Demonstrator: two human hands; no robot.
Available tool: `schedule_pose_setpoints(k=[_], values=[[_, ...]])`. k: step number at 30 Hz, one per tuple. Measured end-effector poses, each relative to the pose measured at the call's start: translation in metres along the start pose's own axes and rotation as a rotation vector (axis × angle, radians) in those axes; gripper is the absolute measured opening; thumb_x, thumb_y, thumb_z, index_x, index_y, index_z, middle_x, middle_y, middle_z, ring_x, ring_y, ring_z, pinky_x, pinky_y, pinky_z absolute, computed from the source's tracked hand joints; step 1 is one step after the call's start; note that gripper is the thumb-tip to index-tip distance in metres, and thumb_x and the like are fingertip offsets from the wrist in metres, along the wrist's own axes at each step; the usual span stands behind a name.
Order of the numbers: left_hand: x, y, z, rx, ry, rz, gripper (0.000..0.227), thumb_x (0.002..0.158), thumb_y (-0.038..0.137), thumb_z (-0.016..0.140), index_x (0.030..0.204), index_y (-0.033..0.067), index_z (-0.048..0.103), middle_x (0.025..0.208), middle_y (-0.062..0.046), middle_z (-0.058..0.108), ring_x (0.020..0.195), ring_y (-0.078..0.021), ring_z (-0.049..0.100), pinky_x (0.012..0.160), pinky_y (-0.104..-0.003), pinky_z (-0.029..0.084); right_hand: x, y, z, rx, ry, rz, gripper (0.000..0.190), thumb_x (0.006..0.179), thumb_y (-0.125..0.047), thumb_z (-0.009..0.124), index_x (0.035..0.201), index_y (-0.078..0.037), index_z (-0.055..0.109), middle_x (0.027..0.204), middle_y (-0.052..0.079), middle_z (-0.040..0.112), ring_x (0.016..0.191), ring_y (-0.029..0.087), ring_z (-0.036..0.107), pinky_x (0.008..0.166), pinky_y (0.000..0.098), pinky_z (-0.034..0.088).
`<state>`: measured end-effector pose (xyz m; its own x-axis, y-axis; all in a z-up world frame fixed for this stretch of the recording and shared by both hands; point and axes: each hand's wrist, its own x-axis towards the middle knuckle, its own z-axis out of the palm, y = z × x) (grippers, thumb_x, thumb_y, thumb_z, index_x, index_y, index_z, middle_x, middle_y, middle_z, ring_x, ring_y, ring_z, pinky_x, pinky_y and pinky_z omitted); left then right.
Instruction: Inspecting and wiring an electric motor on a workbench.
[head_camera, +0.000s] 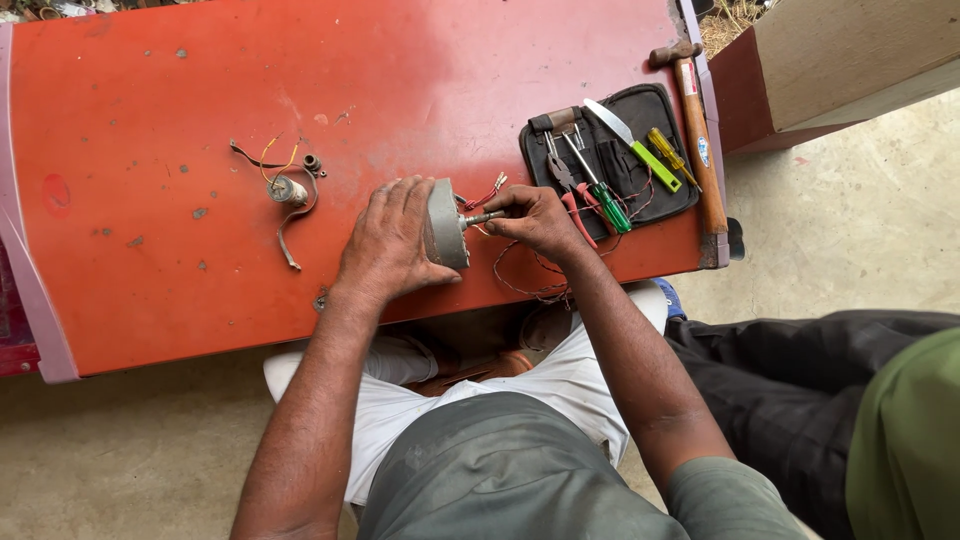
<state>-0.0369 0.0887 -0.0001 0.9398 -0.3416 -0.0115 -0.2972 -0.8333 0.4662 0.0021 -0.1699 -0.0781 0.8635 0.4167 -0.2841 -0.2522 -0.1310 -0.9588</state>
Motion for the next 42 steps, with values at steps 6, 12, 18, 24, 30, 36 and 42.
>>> schedule_pose_setpoints(k=[6,12,18,24,30,36,42], values=[[0.003,-0.010,-0.013,-0.120,-0.104,-0.060,0.131,0.039,0.045,0.102,0.149,0.0130,0.040,0.154,-0.014,0.045,0.143,-0.0363,0.040,0.118,-0.048,0.039,-0.001,0.017,-0.002,0.149,0.023,-0.027,0.022,0.088,-0.003,0.078,0.109,-0.004,0.073,0.096,0.001,0.072,0.090,0.007,0.068,0.080,0.0231,0.059],[0.004,-0.008,-0.012,-0.111,-0.115,-0.089,0.132,0.037,0.044,0.103,0.149,0.0149,0.040,0.153,-0.012,0.045,0.142,-0.0355,0.040,0.117,-0.048,0.039,-0.007,0.019,-0.009,0.057,0.061,-0.086,0.020,0.089,0.000,0.077,0.109,-0.002,0.073,0.100,0.002,0.071,0.090,0.007,0.067,0.078,0.0231,0.058],[0.005,-0.007,-0.013,-0.094,-0.128,-0.103,0.131,0.038,0.045,0.103,0.149,0.0156,0.040,0.153,-0.012,0.045,0.142,-0.0348,0.041,0.117,-0.049,0.039,-0.008,0.025,-0.009,0.208,0.073,-0.021,0.024,0.090,-0.001,0.077,0.113,0.000,0.070,0.101,0.009,0.074,0.095,0.013,0.073,0.085,0.0277,0.064],[0.006,-0.005,-0.015,-0.105,-0.130,-0.113,0.131,0.037,0.045,0.103,0.149,0.0161,0.041,0.153,-0.011,0.045,0.140,-0.0350,0.042,0.116,-0.048,0.040,-0.009,0.022,-0.009,0.204,0.084,0.028,0.024,0.092,-0.003,0.075,0.114,0.000,0.068,0.100,0.011,0.075,0.094,0.015,0.075,0.085,0.0305,0.065],[0.007,-0.007,-0.013,-0.116,-0.119,-0.093,0.131,0.036,0.045,0.103,0.148,0.0135,0.042,0.151,-0.013,0.046,0.140,-0.0367,0.042,0.116,-0.050,0.039,-0.008,0.013,-0.011,0.114,0.071,0.018,0.020,0.093,-0.001,0.073,0.112,0.000,0.069,0.099,0.008,0.075,0.093,0.013,0.075,0.083,0.0280,0.064],[0.006,-0.010,-0.012,-0.136,-0.104,-0.074,0.129,0.037,0.043,0.103,0.148,0.0131,0.042,0.152,-0.013,0.047,0.139,-0.0376,0.043,0.115,-0.050,0.041,-0.006,0.026,-0.008,0.033,0.103,-0.081,0.017,0.093,0.002,0.072,0.110,0.002,0.070,0.099,0.008,0.074,0.091,0.012,0.072,0.080,0.0266,0.061],[0.005,-0.011,-0.010,-0.136,-0.072,-0.053,0.128,0.038,0.043,0.103,0.147,0.0125,0.043,0.150,-0.013,0.048,0.139,-0.0374,0.044,0.115,-0.050,0.041,-0.009,0.027,-0.020,0.094,0.138,-0.024,0.016,0.093,0.004,0.067,0.109,0.001,0.068,0.099,0.010,0.076,0.093,0.014,0.076,0.084,0.0292,0.065]])
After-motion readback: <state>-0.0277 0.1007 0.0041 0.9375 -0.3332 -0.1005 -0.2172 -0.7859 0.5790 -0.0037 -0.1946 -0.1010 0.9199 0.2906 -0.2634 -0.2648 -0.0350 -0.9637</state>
